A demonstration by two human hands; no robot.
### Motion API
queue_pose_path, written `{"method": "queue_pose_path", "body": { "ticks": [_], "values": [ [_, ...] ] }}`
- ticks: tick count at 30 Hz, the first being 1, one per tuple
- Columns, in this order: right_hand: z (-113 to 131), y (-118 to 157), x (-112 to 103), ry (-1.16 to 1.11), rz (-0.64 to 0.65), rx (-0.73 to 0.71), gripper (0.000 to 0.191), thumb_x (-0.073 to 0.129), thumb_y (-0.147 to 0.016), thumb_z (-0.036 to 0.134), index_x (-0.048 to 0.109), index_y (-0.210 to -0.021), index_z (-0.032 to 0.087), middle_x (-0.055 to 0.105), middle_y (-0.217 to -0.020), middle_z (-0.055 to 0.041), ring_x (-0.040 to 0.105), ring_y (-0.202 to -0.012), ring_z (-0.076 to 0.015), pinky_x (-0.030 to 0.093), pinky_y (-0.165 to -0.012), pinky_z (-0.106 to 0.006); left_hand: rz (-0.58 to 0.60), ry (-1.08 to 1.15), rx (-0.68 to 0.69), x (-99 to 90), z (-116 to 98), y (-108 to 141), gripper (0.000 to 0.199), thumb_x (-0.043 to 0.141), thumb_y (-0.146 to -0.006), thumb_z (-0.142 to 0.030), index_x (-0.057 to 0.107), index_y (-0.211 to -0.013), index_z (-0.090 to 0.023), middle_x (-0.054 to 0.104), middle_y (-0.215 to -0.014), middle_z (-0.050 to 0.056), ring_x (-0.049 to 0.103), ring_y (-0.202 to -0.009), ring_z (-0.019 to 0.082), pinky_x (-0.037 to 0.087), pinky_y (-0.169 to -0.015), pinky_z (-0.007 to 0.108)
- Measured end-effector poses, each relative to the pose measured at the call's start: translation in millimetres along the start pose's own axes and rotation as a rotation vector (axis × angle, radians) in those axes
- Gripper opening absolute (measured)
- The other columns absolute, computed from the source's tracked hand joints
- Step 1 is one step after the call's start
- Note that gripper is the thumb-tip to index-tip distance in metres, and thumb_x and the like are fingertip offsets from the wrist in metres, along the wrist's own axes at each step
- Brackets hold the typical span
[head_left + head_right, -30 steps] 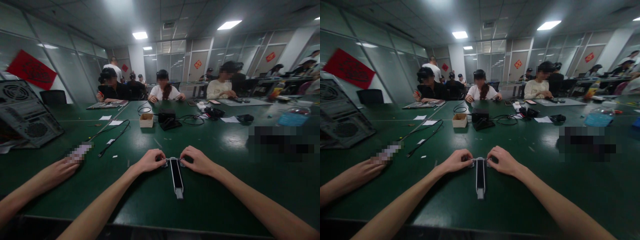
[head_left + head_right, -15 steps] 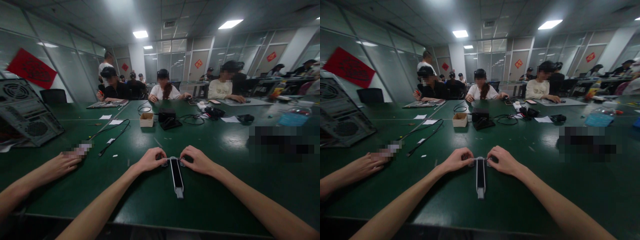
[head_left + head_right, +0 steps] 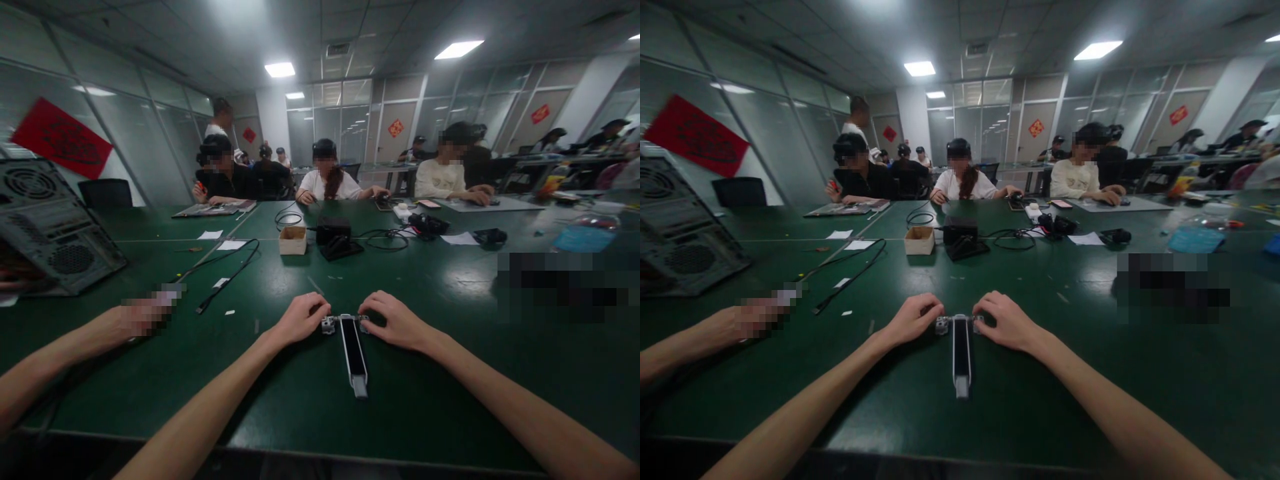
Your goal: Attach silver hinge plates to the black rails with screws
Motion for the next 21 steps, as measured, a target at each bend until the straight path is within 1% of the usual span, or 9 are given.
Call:
{"method": "queue_pose_path", "body": {
  "ticks": [3, 6, 10, 12, 14, 15, 17, 19, 21],
  "values": [
    [8.4, 0.0, -5.7, 0.013, -0.038, -0.003, 0.02, 0.056, -0.086, 0.028, 0.061, -0.104, 0.02, 0.059, -0.105, -0.0083, 0.054, -0.095, -0.0219, 0.048, -0.082, -0.04, -0.032, 0.0, 0.0, -2.2, 1.5, 0.1, 0.026, 0.046, -0.091, -0.028, 0.064, -0.077, -0.015, 0.063, -0.075, 0.001, 0.055, -0.067, 0.013, 0.04, -0.062, 0.024],
    [27.9, 1.7, -7.3, 0.002, -0.044, -0.049, 0.022, 0.056, -0.086, 0.026, 0.06, -0.107, 0.019, 0.057, -0.105, -0.0087, 0.054, -0.093, -0.0207, 0.048, -0.079, -0.038, -0.047, -0.014, 0.003, -0.5, 4.8, 0.1, 0.027, 0.046, -0.092, -0.028, 0.064, -0.076, -0.015, 0.062, -0.074, 0.001, 0.055, -0.065, 0.013, 0.04, -0.062, 0.024],
    [68.6, 4.9, 6.7, -0.021, 0.084, -0.147, 0.025, 0.056, -0.087, 0.031, 0.062, -0.108, 0.02, 0.056, -0.109, -0.0082, 0.052, -0.092, -0.0197, 0.047, -0.079, -0.036, -0.058, -0.029, 0.019, 1.6, 6.6, 0.6, 0.027, 0.045, -0.092, -0.028, 0.062, -0.076, -0.015, 0.063, -0.075, 0.002, 0.056, -0.068, 0.014, 0.041, -0.065, 0.024],
    [85.6, 5.4, 16.1, -0.015, 0.164, -0.19, 0.023, 0.057, -0.087, 0.037, 0.065, -0.1, 0.02, 0.058, -0.107, -0.0073, 0.051, -0.096, -0.0209, 0.045, -0.082, -0.037, -0.058, -0.033, 0.014, 0.8, 7.1, 1.4, 0.027, 0.045, -0.092, -0.027, 0.062, -0.075, -0.015, 0.063, -0.075, 0.002, 0.056, -0.069, 0.014, 0.042, -0.066, 0.025],
    [90.0, 3.2, 20.6, -0.007, 0.199, -0.189, 0.023, 0.056, -0.088, 0.039, 0.067, -0.09, 0.02, 0.06, -0.103, -0.0064, 0.05, -0.097, -0.0214, 0.044, -0.084, -0.038, -0.058, -0.037, 0.001, -0.7, 8.0, 2.3, 0.027, 0.044, -0.092, -0.027, 0.061, -0.075, -0.015, 0.063, -0.075, 0.002, 0.056, -0.069, 0.015, 0.042, -0.067, 0.025],
    [86.5, 1.4, 20.8, -0.005, 0.202, -0.174, 0.023, 0.055, -0.088, 0.039, 0.067, -0.086, 0.02, 0.061, -0.101, -0.0059, 0.05, -0.096, -0.0211, 0.044, -0.083, -0.037, -0.06, -0.042, -0.005, -1.4, 8.7, 2.5, 0.027, 0.044, -0.092, -0.027, 0.061, -0.075, -0.015, 0.063, -0.075, 0.002, 0.056, -0.069, 0.015, 0.042, -0.066, 0.025],
    [68.3, -2.4, 17.3, -0.006, 0.19, -0.121, 0.022, 0.053, -0.089, 0.035, 0.067, -0.082, 0.019, 0.062, -0.098, -0.0048, 0.05, -0.093, -0.0198, 0.044, -0.079, -0.035, -0.06, -0.053, -0.009, -1.4, 10.1, 2.2, 0.028, 0.044, -0.092, -0.028, 0.061, -0.076, -0.015, 0.063, -0.074, 0.003, 0.056, -0.068, 0.015, 0.041, -0.065, 0.025],
    [37.2, -4.8, 9.8, -0.002, 0.162, -0.041, 0.018, 0.053, -0.089, 0.032, 0.066, -0.083, 0.02, 0.063, -0.096, -0.0042, 0.051, -0.092, -0.0193, 0.045, -0.079, -0.034, -0.051, -0.06, -0.001, 0.8, 11.1, 1.0, 0.027, 0.044, -0.092, -0.029, 0.062, -0.077, -0.015, 0.063, -0.075, 0.003, 0.056, -0.067, 0.015, 0.041, -0.065, 0.025],
    [-2.3, -4.5, -1.5, 0.028, 0.109, 0.054, 0.014, 0.054, -0.087, 0.028, 0.066, -0.087, 0.02, 0.063, -0.095, -0.0043, 0.052, -0.092, -0.0199, 0.044, -0.082, -0.035, -0.032, -0.065, 0.011, 4.0, 11.5, 0.0, 0.027, 0.044, -0.092, -0.029, 0.062, -0.077, -0.015, 0.063, -0.076, 0.003, 0.056, -0.069, 0.015, 0.041, -0.065, 0.025]
  ]
}}
Point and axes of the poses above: each hand's wrist, its own y-axis away from the middle knuckle, its own x-axis out of the palm, z = x × y, the point moved 8 cm from there along -y, towards the middle knuckle
